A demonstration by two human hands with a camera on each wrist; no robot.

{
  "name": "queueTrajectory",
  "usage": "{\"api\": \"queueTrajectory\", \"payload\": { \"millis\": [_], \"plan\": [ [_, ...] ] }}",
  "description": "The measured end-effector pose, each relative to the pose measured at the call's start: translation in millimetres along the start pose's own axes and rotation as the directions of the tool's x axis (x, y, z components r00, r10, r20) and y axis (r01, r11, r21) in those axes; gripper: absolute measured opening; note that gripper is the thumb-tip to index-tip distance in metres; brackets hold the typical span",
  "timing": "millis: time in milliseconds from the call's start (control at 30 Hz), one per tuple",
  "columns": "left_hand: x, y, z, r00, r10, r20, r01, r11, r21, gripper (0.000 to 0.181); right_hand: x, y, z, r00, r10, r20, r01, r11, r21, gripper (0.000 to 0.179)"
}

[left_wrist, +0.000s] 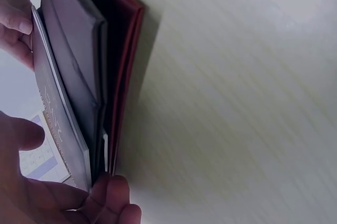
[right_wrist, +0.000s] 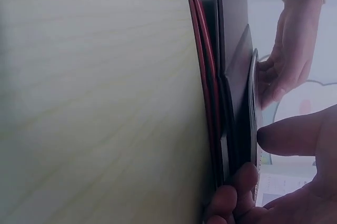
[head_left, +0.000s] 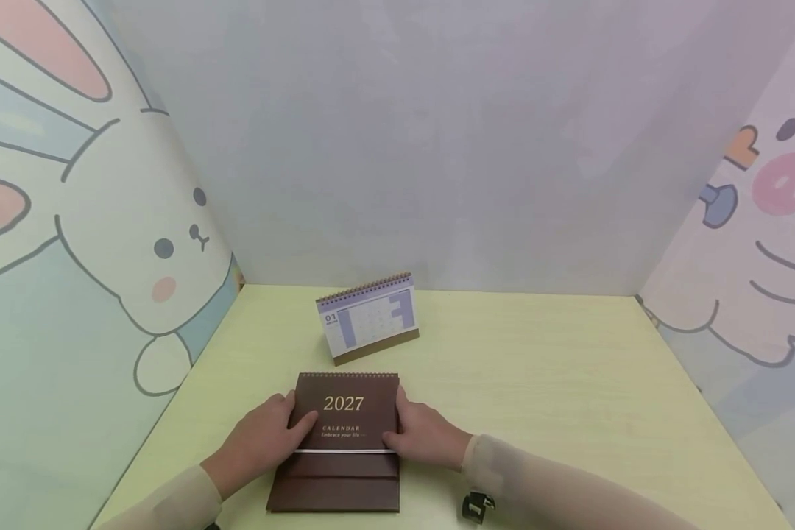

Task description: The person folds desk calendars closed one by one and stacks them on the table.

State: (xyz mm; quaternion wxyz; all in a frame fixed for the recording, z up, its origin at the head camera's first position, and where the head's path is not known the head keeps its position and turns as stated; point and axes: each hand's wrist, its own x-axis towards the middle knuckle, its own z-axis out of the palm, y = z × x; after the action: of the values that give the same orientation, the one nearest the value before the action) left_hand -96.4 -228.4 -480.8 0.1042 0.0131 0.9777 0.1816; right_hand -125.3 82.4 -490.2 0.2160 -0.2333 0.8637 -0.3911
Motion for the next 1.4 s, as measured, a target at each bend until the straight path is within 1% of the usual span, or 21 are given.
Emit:
{"api": "queueTrajectory", "payload": {
  "millis": [133, 233, 333, 400, 600, 733, 833, 900, 1000, 1067, 1100, 1200, 1400],
  "plan": [
    [0.5, 0.6, -0.2, 1.000, 0.000, 0.007, -0.001, 1.000, 0.009, 0.072, 0.3, 0, 1, 1.000, 0.005, -0.001, -0.005, 1.000, 0.004, 0.070],
    [1.5, 1.2, 0.2, 1.000, 0.000, 0.009, 0.000, 1.000, 0.008, 0.069, 0.3, 1, 1, 1.000, 0.010, -0.001, -0.010, 1.000, -0.007, 0.075],
    [2.6, 1.9, 0.7, 1.000, -0.005, 0.013, 0.005, 1.000, 0.007, 0.066, 0.7, 2, 1, 1.000, 0.007, -0.002, -0.007, 0.999, -0.040, 0.075],
    [3.2, 1.7, 1.3, 1.000, -0.006, 0.018, 0.005, 1.000, 0.009, 0.065, 0.8, 3, 1, 1.000, 0.003, -0.004, -0.003, 0.997, -0.073, 0.075],
    [3.3, 0.9, 2.9, 1.000, 0.007, 0.027, -0.008, 0.999, 0.039, 0.070, 1.7, 6, 0, 1.000, 0.001, 0.001, -0.001, 0.976, -0.220, 0.088],
    [4.0, 2.0, 3.9, 0.999, 0.001, 0.041, -0.004, 0.997, 0.076, 0.077, 2.6, 7, -1, 1.000, 0.001, 0.004, 0.000, 0.951, -0.308, 0.089],
    [3.7, 2.7, 3.9, 0.999, 0.004, 0.048, -0.009, 0.994, 0.112, 0.083, 2.9, 6, -2, 1.000, 0.006, 0.010, -0.002, 0.926, -0.377, 0.091],
    [3.9, 3.9, 3.3, 0.999, 0.002, 0.054, -0.009, 0.991, 0.131, 0.086, 2.9, 4, -3, 1.000, 0.011, 0.013, -0.004, 0.897, -0.441, 0.093],
    [4.9, 4.5, 2.6, 0.998, -0.005, 0.064, -0.004, 0.990, 0.144, 0.084, 3.3, 0, -4, 1.000, 0.013, 0.017, -0.001, 0.838, -0.546, 0.095],
    [5.5, 5.2, 1.7, 0.997, -0.010, 0.073, 0.000, 0.989, 0.146, 0.081, 3.4, -3, -5, 1.000, 0.011, 0.017, 0.001, 0.803, -0.597, 0.095],
    [5.8, 5.4, 1.4, 0.997, -0.011, 0.076, 0.000, 0.989, 0.147, 0.080, 3.1, -4, -5, 1.000, 0.012, 0.017, 0.001, 0.790, -0.613, 0.095],
    [6.6, 5.9, 0.5, 0.996, -0.010, 0.083, -0.001, 0.990, 0.141, 0.078, 2.3, -7, -5, 1.000, 0.020, 0.020, -0.003, 0.775, -0.632, 0.095],
    [5.9, 7.4, -1.6, 0.997, -0.004, 0.083, -0.007, 0.991, 0.130, 0.077, 1.2, -8, -6, 0.999, 0.031, 0.024, -0.009, 0.771, -0.636, 0.095]
  ]
}}
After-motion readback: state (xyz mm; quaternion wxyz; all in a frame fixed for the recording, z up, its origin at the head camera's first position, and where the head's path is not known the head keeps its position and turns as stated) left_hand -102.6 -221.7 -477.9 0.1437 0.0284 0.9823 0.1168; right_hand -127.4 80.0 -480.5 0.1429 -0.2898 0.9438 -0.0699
